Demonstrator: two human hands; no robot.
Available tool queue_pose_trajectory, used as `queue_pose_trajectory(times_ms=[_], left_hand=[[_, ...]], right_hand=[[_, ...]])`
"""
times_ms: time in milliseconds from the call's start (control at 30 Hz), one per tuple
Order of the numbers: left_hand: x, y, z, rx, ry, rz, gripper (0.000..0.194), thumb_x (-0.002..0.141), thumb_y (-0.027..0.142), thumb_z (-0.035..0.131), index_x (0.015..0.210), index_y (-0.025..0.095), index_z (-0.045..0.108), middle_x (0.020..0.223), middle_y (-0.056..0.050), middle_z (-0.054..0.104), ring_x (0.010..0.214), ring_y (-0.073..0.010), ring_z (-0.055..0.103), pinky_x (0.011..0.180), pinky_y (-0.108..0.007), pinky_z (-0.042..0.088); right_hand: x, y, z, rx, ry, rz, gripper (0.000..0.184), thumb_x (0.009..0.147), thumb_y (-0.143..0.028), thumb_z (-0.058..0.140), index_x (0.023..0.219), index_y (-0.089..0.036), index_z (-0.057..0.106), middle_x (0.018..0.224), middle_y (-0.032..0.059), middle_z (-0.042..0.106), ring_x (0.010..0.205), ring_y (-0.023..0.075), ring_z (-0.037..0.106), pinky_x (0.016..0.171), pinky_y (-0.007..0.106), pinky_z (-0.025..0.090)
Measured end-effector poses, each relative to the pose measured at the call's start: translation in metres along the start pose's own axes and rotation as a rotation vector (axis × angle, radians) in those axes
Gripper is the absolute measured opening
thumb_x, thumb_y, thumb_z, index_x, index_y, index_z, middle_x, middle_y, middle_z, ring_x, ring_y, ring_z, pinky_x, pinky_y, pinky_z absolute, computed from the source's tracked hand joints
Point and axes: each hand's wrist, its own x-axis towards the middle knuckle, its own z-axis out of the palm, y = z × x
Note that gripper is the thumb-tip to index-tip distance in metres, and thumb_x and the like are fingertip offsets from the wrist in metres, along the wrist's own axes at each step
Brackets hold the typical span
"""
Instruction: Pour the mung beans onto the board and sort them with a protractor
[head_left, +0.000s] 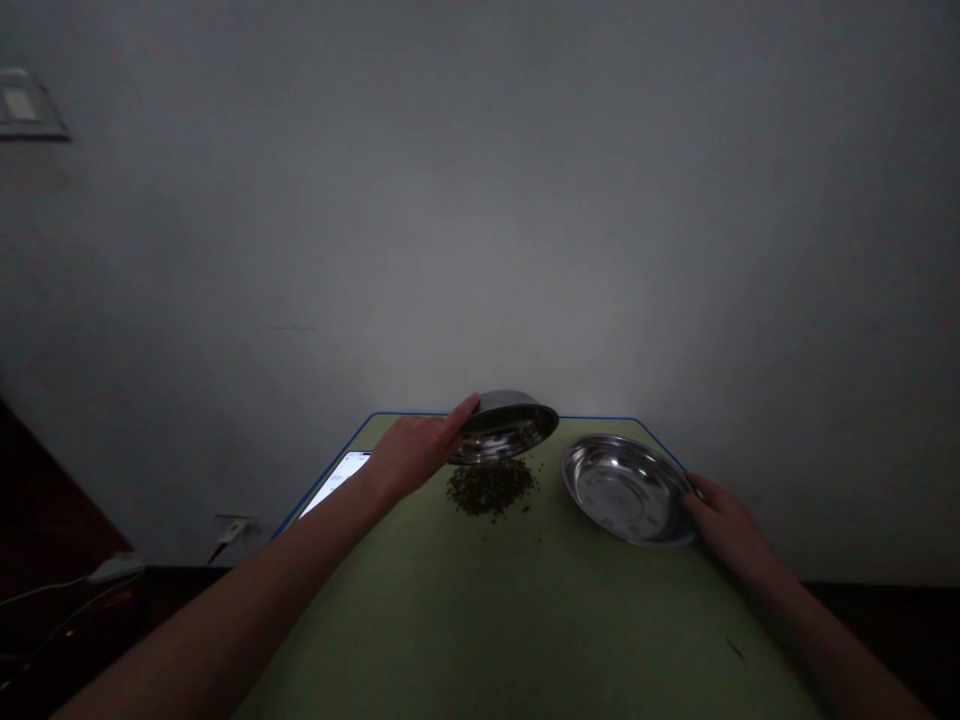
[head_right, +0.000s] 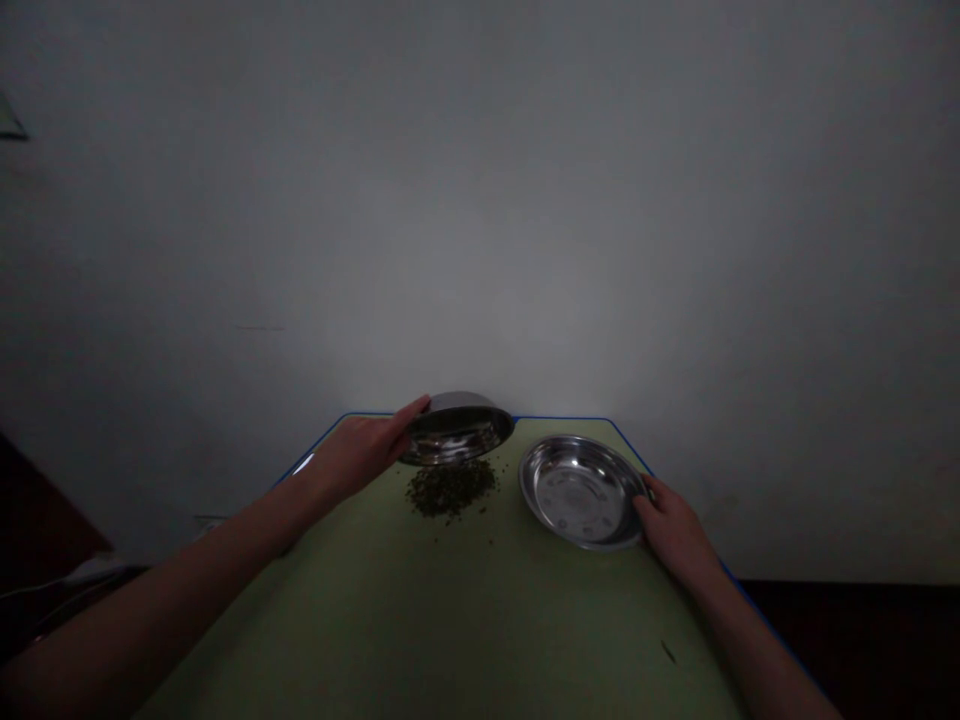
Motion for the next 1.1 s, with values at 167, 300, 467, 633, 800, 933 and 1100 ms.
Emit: queue_pose_trajectory(times_ms=[167,300,467,633,800,933,1100], left_hand=[[-0.003,-0.001,-0.008,-0.004,0.008,-0.013,0.057,0.095,0.028,0.043,0.15,0.026,0.026,0.097,-0.01,0.074,0.076,-0.0222,0.069,0.068,-0.032,0.049],[-0.007,-0.002,-0.015,0.037,0.046,-0.044,0.056,0.095,0.027,0.042,0.149,0.025,0.027,0.09,-0.009,0.075,0.072,-0.0208,0.068,0.067,-0.031,0.048],[-0.015,-0.009,-0.023,0.042,0.142,-0.123,0.052,0.095,0.031,0.041,0.146,0.023,0.035,0.084,-0.006,0.075,0.068,-0.019,0.068,0.063,-0.027,0.047],[-0.028,-0.022,-0.036,-0.227,0.259,-0.326,0.047,0.092,0.034,0.043,0.137,0.021,0.045,0.069,-0.003,0.071,0.058,-0.017,0.066,0.055,-0.024,0.045],[-0.05,-0.029,-0.054,-0.687,0.259,-0.562,0.032,0.084,0.029,0.047,0.112,0.017,0.055,0.048,0.005,0.06,0.042,-0.0146,0.06,0.044,-0.022,0.044],[-0.08,-0.044,-0.07,-0.818,0.228,-0.712,0.022,0.078,0.023,0.046,0.098,0.015,0.053,0.043,0.007,0.056,0.039,-0.0133,0.057,0.042,-0.022,0.044],[-0.167,-0.091,-0.089,-0.611,0.177,-0.951,0.024,0.09,0.03,0.033,0.095,0.017,0.052,0.039,0.008,0.052,0.04,-0.0112,0.054,0.044,-0.021,0.043]], right_hand=[[0.0,0.0,0.0,0.003,0.001,0.0,0.049,0.073,-0.034,0.043,0.109,-0.016,0.07,0.103,0.0113,0.075,0.094,0.0295,0.069,0.081,0.037,0.052],[0.0,-0.001,-0.001,-0.012,0.017,0.016,0.049,0.072,-0.034,0.043,0.108,-0.014,0.07,0.105,0.0129,0.074,0.098,0.0309,0.068,0.085,0.038,0.05],[-0.002,-0.005,-0.003,-0.023,0.011,0.015,0.049,0.071,-0.035,0.044,0.107,-0.016,0.071,0.1,0.0112,0.076,0.096,0.0305,0.069,0.082,0.036,0.051],[-0.001,-0.002,-0.001,-0.02,0.007,-0.004,0.052,0.072,-0.036,0.042,0.11,-0.013,0.069,0.102,0.0114,0.075,0.093,0.0303,0.07,0.08,0.036,0.052],[-0.001,0.0,-0.002,-0.025,0.001,-0.004,0.053,0.071,-0.038,0.042,0.109,-0.013,0.07,0.1,0.0117,0.076,0.091,0.0311,0.07,0.078,0.037,0.053],[-0.002,-0.003,-0.005,-0.051,0.015,0.018,0.053,0.069,-0.038,0.044,0.108,-0.013,0.071,0.097,0.0123,0.076,0.088,0.0317,0.071,0.073,0.036,0.054],[-0.005,-0.004,-0.007,-0.083,0.027,-0.011,0.053,0.069,-0.038,0.044,0.105,-0.012,0.072,0.084,0.0126,0.077,0.074,0.0311,0.072,0.063,0.036,0.055]])
